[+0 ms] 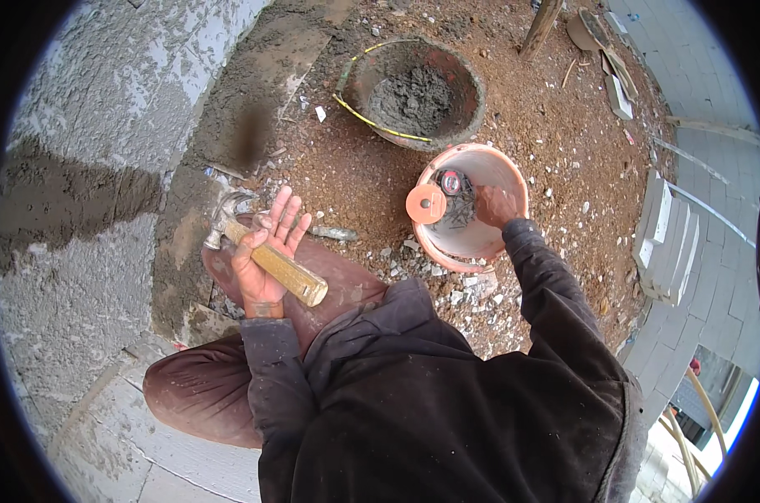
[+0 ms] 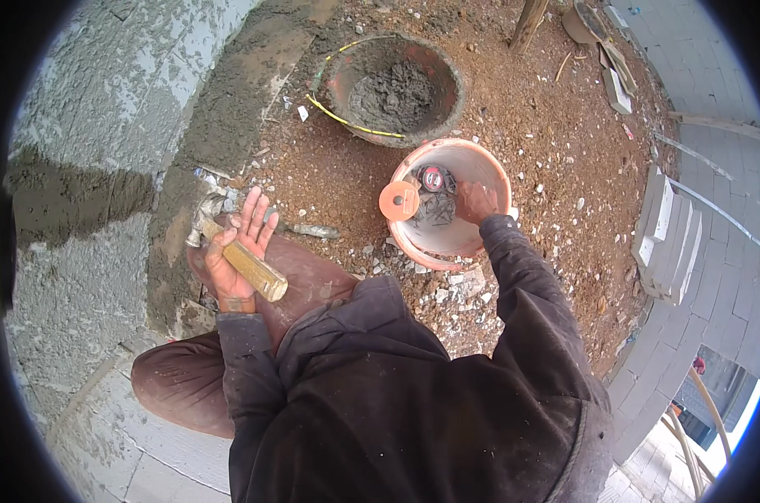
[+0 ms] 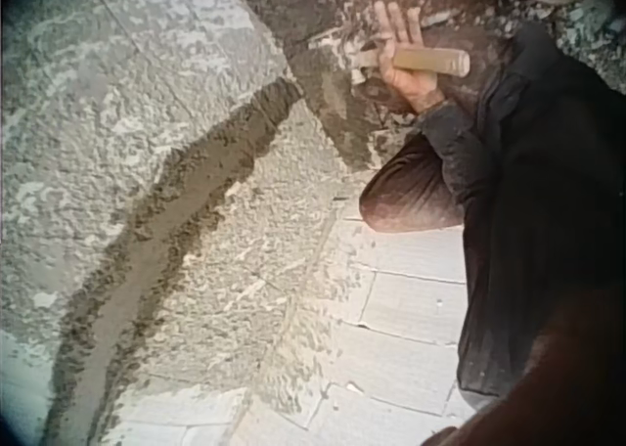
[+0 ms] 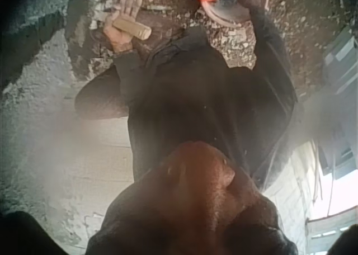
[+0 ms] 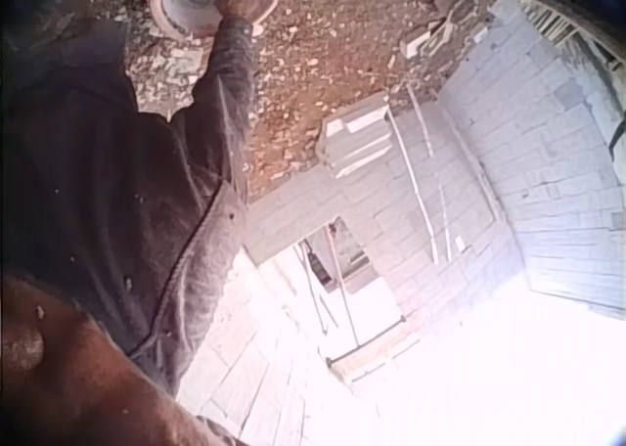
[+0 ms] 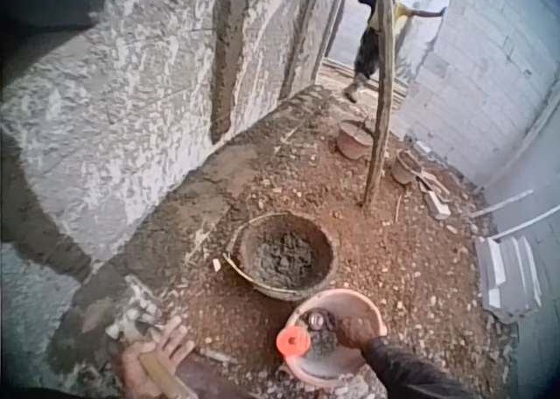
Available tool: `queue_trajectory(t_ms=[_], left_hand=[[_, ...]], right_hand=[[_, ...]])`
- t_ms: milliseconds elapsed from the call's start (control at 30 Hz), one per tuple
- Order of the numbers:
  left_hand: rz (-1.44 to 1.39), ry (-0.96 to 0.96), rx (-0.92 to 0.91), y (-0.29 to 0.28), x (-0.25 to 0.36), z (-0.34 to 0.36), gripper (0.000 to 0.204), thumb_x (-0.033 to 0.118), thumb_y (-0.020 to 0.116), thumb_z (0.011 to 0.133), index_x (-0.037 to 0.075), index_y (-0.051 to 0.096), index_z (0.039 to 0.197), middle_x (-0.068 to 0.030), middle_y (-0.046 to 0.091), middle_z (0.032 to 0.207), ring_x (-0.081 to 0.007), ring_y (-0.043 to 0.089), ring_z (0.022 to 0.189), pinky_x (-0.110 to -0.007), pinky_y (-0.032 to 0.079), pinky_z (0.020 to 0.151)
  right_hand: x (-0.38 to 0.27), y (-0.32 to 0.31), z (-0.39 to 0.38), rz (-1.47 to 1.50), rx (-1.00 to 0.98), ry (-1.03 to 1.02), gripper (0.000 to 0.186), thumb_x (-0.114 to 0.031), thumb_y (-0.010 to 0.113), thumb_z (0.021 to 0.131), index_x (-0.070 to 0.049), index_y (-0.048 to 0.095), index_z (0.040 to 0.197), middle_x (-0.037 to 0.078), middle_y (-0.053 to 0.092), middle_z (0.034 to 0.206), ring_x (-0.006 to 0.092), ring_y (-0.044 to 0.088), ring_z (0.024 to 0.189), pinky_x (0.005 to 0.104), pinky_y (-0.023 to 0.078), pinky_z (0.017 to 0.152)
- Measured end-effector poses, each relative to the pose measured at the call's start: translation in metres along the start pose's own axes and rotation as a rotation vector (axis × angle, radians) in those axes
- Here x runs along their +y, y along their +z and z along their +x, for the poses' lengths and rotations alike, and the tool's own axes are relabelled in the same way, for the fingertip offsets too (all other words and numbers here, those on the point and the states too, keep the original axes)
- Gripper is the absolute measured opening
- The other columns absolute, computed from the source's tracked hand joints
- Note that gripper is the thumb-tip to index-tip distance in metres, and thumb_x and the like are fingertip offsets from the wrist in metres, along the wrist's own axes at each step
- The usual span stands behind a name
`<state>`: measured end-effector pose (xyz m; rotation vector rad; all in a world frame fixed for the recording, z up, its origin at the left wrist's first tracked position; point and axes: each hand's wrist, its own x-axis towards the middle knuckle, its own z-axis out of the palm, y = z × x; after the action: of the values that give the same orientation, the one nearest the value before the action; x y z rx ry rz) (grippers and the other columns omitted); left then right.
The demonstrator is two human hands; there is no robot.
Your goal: The person uses a wooden float to smooth wet mortar on a block wall, applies more mortar with a trowel, and uses a hammer to drive a nail into a pipe.
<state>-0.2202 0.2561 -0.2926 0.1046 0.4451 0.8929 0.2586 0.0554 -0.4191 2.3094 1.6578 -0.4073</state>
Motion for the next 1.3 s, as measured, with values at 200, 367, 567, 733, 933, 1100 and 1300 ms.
queue_trajectory(t_ms=[200,367,567,733,933,1100,1300], left_hand=[[-0.025,-0.014,-0.017,-0.003,-0.001,0.002,0.012,0.006,0.061,0.087,0.0,0.062,0.097,-0.0277,0.03,0.164,-0.0394,0.027,0.155,-0.061,0.024,0.127],[0.045,-0.014,0.002,0.004,-0.001,0.0,0.013,0.008,0.062,0.086,0.001,0.063,0.097,-0.0267,0.03,0.165,-0.0386,0.029,0.154,-0.06,0.025,0.127],[0.037,-0.012,0.01,0.001,0.001,0.002,0.014,0.009,0.063,0.085,0.002,0.064,0.097,-0.0262,0.031,0.164,-0.0382,0.03,0.154,-0.059,0.025,0.127],[0.038,-0.034,-0.001,-0.001,0.0,0.001,0.015,0.009,0.061,0.087,0.001,0.062,0.1,-0.0255,0.027,0.166,-0.0372,0.025,0.156,-0.058,0.021,0.128],[-0.001,-0.025,-0.007,-0.006,0.003,0.0,0.014,0.009,0.059,0.089,0.001,0.06,0.101,-0.025,0.024,0.168,-0.0367,0.02,0.158,-0.058,0.018,0.129],[0.001,-0.036,-0.018,-0.005,-0.001,0.002,0.015,0.009,0.059,0.089,0.001,0.06,0.102,-0.025,0.023,0.168,-0.037,0.02,0.158,-0.058,0.017,0.129],[0.068,-0.022,0.012,-0.001,0.001,0.002,0.013,0.009,0.061,0.087,0.002,0.063,0.098,-0.0262,0.026,0.166,-0.0383,0.024,0.156,-0.06,0.022,0.128]], right_hand=[[-0.029,-0.006,0.03,0.033,0.073,-0.04,0.039,-0.021,0.051,0.095,-0.015,0.062,0.132,0.019,0.071,0.099,0.0404,0.068,0.1,0.0632,0.05,0.08],[-0.032,-0.009,0.029,0.11,0.064,-0.123,0.04,-0.021,0.054,0.092,-0.021,0.064,0.131,0.018,0.072,0.1,0.0422,0.068,0.104,0.0662,0.048,0.084],[-0.048,-0.044,0.029,0.15,-0.186,-0.043,0.03,-0.02,0.057,0.088,-0.02,0.075,0.112,0.015,0.074,0.106,0.0354,0.071,0.105,0.06,0.051,0.088],[-0.04,-0.007,0.014,0.186,-0.273,0.11,0.031,-0.029,0.065,0.089,-0.021,0.074,0.118,0.017,0.074,0.112,0.0406,0.071,0.104,0.0588,0.053,0.091],[-0.033,-0.014,0.008,-0.025,-0.217,0.154,0.03,-0.033,0.066,0.09,-0.016,0.074,0.113,0.019,0.075,0.109,0.04,0.073,0.098,0.0552,0.054,0.09],[-0.063,0.008,0.023,0.26,-0.024,0.3,0.025,-0.03,0.068,0.089,-0.015,0.075,0.107,0.018,0.076,0.101,0.0392,0.074,0.095,0.052,0.055,0.087],[-0.1,0.01,0.015,0.299,-0.076,0.366,0.029,-0.024,0.066,0.087,-0.013,0.072,0.114,0.018,0.076,0.104,0.0378,0.073,0.101,0.0543,0.051,0.094]])
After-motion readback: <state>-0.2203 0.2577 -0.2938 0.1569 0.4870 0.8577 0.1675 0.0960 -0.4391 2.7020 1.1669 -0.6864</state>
